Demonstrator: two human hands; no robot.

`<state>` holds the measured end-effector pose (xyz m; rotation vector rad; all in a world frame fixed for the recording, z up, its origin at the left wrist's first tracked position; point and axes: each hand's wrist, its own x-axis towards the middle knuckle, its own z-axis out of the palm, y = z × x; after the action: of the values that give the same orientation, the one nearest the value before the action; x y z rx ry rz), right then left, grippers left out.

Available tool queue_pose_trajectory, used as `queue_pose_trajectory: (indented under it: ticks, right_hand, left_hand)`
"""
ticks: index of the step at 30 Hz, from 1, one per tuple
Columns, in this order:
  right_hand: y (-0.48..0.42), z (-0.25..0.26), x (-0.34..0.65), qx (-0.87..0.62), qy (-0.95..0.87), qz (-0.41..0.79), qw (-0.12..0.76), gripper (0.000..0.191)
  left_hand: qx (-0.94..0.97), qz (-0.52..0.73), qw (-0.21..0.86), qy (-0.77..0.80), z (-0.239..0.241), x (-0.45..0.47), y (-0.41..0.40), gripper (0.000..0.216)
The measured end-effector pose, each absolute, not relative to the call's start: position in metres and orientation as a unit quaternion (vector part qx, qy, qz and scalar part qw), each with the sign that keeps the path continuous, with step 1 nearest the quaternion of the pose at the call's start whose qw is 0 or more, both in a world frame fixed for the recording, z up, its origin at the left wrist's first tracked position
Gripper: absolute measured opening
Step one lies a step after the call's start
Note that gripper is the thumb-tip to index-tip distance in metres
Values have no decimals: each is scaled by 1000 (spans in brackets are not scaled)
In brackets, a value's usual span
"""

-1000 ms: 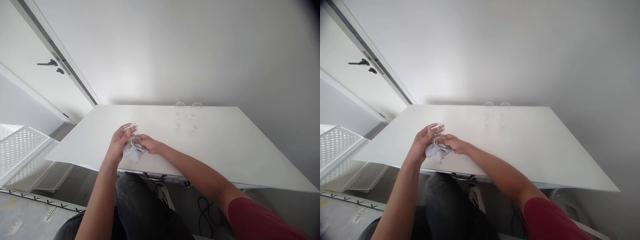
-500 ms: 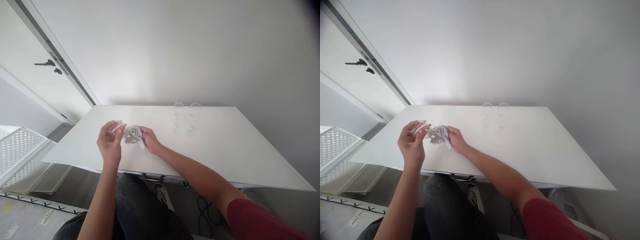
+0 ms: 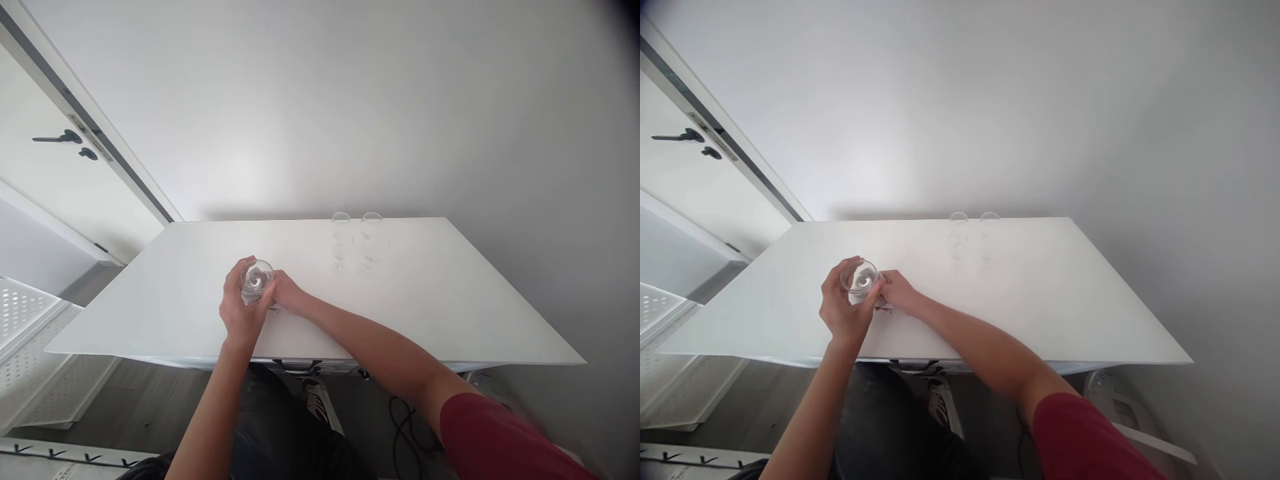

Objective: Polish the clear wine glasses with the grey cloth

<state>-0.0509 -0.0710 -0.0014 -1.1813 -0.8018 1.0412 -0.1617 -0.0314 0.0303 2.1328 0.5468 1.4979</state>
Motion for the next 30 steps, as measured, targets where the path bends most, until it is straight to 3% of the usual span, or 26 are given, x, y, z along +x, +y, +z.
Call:
queue_pose_trajectory:
  ticks: [5, 8, 12, 15, 18, 23, 30]
  right_hand:
    - [-72, -2, -35, -699, -355, 194, 590, 52]
    - [-78, 3, -32, -774, -396, 154, 469, 51]
    - [-112, 18, -44, -783, -501, 118, 350, 49]
    - [-167, 22, -47, -791, -492, 110, 346, 34]
    - [-241, 12, -28, -838, -362, 103, 396, 20]
    - [-343, -10, 24, -930, -150, 0, 336, 27]
    - [-378, -16, 49, -944, -130, 21, 302, 27]
  left_hand:
    - [698, 600, 331, 208, 63, -146, -31, 62]
    - [658, 626, 367, 201, 76, -128, -25, 57]
    - [707, 546, 397, 209, 74, -95, -20, 47]
    - [774, 454, 387, 214, 61, -68, -21, 46]
    - [798, 377, 425, 201, 49, -41, -23, 51]
    - [793, 329, 474, 198, 36, -6, -23, 59]
    - [803, 302, 477, 189, 32, 13, -28, 68]
